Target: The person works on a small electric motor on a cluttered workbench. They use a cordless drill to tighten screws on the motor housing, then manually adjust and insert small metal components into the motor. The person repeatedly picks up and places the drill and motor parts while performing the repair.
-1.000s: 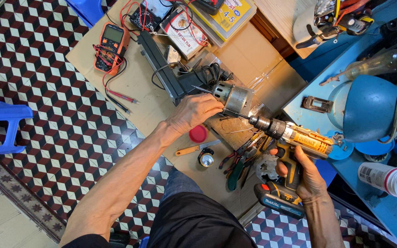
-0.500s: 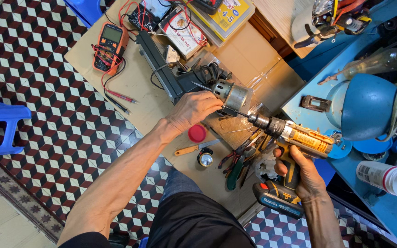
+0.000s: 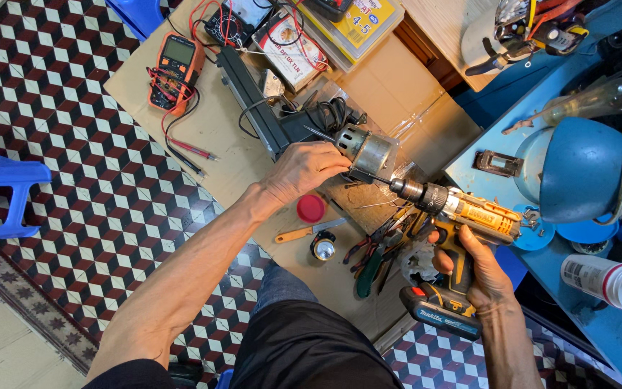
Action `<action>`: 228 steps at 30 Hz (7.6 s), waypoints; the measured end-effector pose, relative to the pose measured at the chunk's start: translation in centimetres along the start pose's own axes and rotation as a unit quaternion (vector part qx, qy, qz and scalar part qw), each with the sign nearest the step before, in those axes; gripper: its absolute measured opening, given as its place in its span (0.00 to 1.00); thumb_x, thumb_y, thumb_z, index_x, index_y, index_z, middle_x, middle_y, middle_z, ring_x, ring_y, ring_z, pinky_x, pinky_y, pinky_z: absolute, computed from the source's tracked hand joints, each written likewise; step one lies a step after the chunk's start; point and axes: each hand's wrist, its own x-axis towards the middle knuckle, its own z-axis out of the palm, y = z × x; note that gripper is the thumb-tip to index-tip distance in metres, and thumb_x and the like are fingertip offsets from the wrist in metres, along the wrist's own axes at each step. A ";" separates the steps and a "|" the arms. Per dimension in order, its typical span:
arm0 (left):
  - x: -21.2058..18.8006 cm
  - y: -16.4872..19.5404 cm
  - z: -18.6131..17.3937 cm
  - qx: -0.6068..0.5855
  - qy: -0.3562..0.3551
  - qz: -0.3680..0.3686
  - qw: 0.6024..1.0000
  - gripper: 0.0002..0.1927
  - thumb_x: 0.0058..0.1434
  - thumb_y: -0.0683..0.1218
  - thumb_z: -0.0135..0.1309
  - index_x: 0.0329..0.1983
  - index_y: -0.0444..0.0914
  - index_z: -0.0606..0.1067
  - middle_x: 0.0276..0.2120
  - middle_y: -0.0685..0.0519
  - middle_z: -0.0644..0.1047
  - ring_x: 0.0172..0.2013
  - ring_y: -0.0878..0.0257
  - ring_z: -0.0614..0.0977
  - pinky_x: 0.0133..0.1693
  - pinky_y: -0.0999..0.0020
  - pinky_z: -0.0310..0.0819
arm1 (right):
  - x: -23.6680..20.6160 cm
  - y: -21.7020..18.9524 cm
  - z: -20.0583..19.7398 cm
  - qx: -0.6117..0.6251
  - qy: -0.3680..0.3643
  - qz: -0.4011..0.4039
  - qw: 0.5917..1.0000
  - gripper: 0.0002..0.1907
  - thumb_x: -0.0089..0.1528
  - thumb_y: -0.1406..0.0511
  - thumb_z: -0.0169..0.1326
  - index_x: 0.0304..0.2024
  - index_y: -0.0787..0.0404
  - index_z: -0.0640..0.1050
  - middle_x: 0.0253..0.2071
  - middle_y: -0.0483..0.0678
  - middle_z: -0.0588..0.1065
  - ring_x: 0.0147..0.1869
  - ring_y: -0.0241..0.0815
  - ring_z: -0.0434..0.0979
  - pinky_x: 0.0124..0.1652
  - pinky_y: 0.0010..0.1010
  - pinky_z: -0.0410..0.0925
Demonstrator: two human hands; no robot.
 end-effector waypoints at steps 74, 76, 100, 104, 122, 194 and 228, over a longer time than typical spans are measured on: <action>-0.6 2.0 0.6 -0.009 0.006 -0.041 0.999 0.07 0.62 0.44 0.62 0.41 0.37 0.80 0.38 0.50 0.80 0.37 0.54 0.84 0.38 0.64 0.78 | -7.2 4.8 -2.4 0.039 0.051 -0.045 0.997 0.22 0.69 0.58 0.51 0.62 0.63 0.71 0.48 0.64 0.78 0.29 0.38 0.73 0.26 0.24 0.70; -0.6 2.6 0.6 -0.006 0.001 -0.054 0.998 0.08 0.61 0.44 0.62 0.42 0.36 0.81 0.38 0.50 0.80 0.36 0.54 0.84 0.38 0.64 0.78 | -10.1 6.8 -4.2 0.022 0.077 -0.053 0.995 0.23 0.67 0.59 0.51 0.62 0.64 0.71 0.48 0.65 0.78 0.29 0.39 0.74 0.25 0.24 0.71; 6.4 2.0 4.2 0.170 -0.291 0.047 0.940 0.50 0.40 0.53 0.73 0.66 0.41 0.63 0.57 0.43 0.72 0.58 0.45 0.74 0.58 0.48 0.64 | -9.1 24.9 -1.9 0.187 0.288 -0.009 0.939 0.22 0.60 0.62 0.62 0.53 0.65 0.76 0.43 0.59 0.78 0.36 0.42 0.81 0.33 0.30 0.76; 6.7 1.1 5.1 0.146 -0.305 0.025 0.941 0.46 0.40 0.54 0.70 0.62 0.41 0.66 0.55 0.43 0.74 0.56 0.45 0.76 0.58 0.49 0.66 | -8.3 24.2 0.1 0.090 0.394 0.003 0.914 0.29 0.57 0.58 0.65 0.56 0.68 0.76 0.47 0.56 0.78 0.42 0.44 0.81 0.41 0.35 0.76; 5.1 -0.6 1.2 -0.509 -0.046 -0.459 0.726 0.29 0.47 0.56 0.65 0.52 0.43 0.73 0.40 0.55 0.77 0.37 0.64 0.81 0.36 0.63 0.79 | -0.8 15.7 19.7 -0.285 0.436 -0.242 0.818 0.16 0.67 0.60 0.55 0.50 0.65 0.80 0.39 0.48 0.81 0.42 0.35 0.79 0.43 0.26 0.71; 1.4 -0.6 -4.5 -0.543 -0.135 -0.407 0.722 0.48 0.46 0.45 0.68 0.70 0.46 0.61 0.56 0.50 0.72 0.57 0.57 0.75 0.59 0.60 0.71 | 2.8 10.2 20.1 -0.174 0.205 -0.185 0.945 0.37 0.62 0.55 0.57 0.70 0.63 0.63 0.69 0.52 0.67 0.69 0.46 0.69 0.64 0.36 0.63; 0.0 2.0 -4.0 -0.163 -0.219 -0.049 0.961 0.49 0.46 0.49 0.74 0.69 0.38 0.63 0.62 0.46 0.72 0.63 0.54 0.74 0.65 0.59 0.70 | 3.3 14.7 18.9 -0.093 0.128 -0.224 0.962 0.44 0.58 0.67 0.62 0.74 0.63 0.59 0.70 0.51 0.66 0.74 0.42 0.64 0.71 0.36 0.59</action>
